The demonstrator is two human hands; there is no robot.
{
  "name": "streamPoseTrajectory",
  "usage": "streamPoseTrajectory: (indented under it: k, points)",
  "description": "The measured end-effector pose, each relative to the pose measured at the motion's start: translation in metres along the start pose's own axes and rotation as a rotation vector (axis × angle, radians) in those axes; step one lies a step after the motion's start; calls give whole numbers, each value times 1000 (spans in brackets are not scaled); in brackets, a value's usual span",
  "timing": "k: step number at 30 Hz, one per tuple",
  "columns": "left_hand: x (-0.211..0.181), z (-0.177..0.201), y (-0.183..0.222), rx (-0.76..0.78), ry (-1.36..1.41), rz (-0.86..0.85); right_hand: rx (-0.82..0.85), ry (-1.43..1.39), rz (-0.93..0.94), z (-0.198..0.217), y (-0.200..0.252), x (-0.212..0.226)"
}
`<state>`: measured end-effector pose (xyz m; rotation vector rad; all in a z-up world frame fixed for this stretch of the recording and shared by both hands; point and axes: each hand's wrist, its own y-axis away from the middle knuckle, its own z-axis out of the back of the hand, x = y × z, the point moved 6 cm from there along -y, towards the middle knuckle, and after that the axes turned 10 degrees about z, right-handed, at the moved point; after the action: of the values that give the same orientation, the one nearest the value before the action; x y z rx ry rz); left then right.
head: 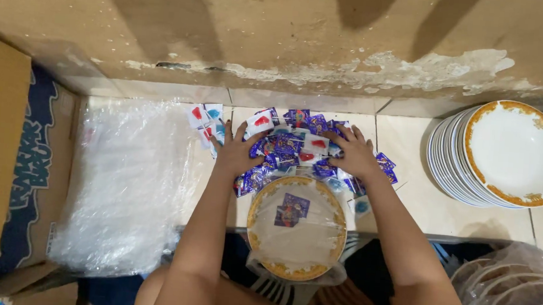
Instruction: Placing small packets on plates and wrapping them in plastic film
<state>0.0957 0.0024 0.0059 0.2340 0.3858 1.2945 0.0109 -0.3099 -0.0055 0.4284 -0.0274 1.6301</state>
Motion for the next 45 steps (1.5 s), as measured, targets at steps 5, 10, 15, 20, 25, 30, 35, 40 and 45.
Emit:
streamPoseTrajectory:
  k: [5, 10, 15, 20, 25, 30, 35, 40, 45]
  points:
    - [21, -39, 21, -65, 23, -43, 0, 30, 21, -16, 59, 9]
    - [41, -84, 42, -157, 88, -97, 26, -11, 8, -18, 115, 31]
    - [44, -69, 103, -260, 128, -119, -242, 41, 34, 9, 158, 54]
    - [41, -30, 183, -134, 342, -64, -581, -171, -80, 11, 190, 33]
    - [34, 3, 256, -75, 533, 9, -725, -511, -214, 11, 223, 19]
    - [60, -32, 249, -61, 845, 173, -691, -440, -602, -69, 245, -51]
    - [87, -104, 192, -84, 823, 179, -919, -765, -671, -89, 268, -63]
    - [79, -106, 193, -147, 869, 75, -797, -688, -405, -37, 277, 21]
    - [81, -104, 200, -89, 951, 92, -115, -1254, -53, -16, 289, 176]
